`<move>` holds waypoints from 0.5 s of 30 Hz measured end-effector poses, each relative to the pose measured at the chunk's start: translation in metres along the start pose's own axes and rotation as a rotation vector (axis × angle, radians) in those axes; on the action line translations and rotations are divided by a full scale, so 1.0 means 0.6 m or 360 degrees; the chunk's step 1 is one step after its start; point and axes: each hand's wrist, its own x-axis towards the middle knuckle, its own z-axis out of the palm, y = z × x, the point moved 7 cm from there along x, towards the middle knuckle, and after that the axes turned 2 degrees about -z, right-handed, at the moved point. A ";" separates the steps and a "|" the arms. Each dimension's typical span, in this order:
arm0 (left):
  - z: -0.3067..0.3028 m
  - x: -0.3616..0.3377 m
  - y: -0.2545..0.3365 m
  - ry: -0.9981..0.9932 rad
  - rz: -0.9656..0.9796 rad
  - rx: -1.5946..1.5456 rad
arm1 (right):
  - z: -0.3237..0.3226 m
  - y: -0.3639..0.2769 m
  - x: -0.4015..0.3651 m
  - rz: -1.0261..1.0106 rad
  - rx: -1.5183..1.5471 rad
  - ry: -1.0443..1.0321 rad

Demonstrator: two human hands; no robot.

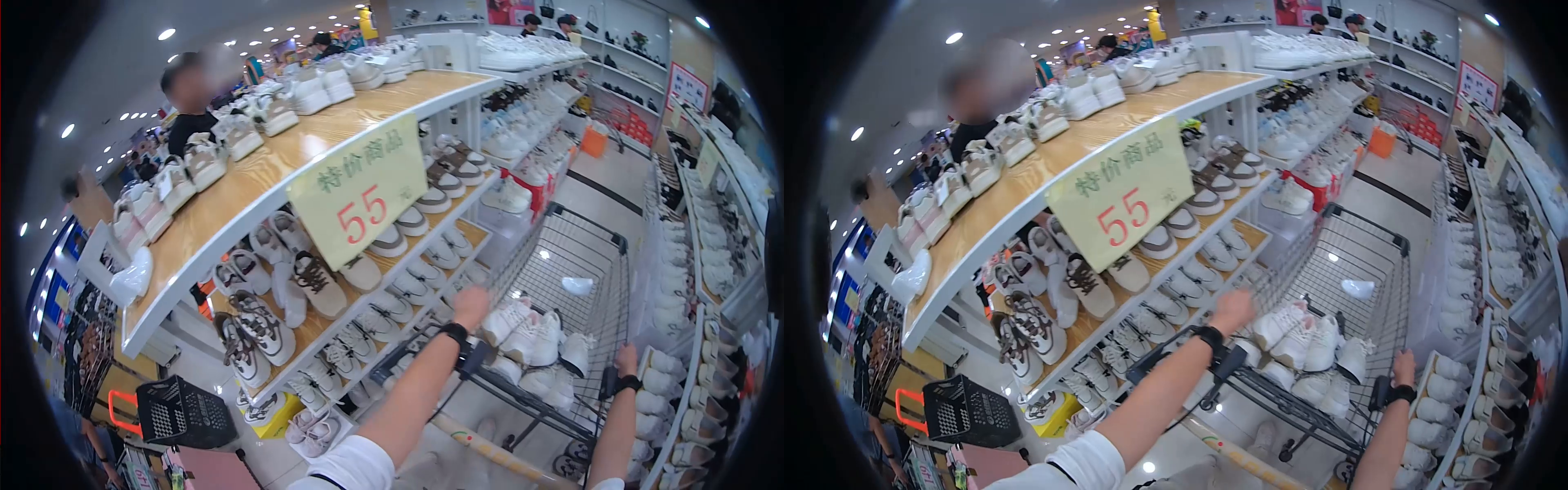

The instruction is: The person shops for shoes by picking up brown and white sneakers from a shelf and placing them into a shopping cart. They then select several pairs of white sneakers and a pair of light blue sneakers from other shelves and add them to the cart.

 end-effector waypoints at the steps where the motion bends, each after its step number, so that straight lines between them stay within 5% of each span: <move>1: 0.015 -0.003 -0.017 -0.0056 -0.0039 -0.0060 | -0.015 -0.039 -0.030 0.0106 0.0129 -0.0070; 7: 0.054 0.040 -0.018 -0.0168 -0.0133 -0.0205 | 0.022 0.023 0.040 0.0106 0.0613 -0.0689; 15: 0.151 0.158 -0.024 -0.0353 -0.0227 -0.0436 | -0.001 -0.054 0.047 0.0233 0.0689 -0.0547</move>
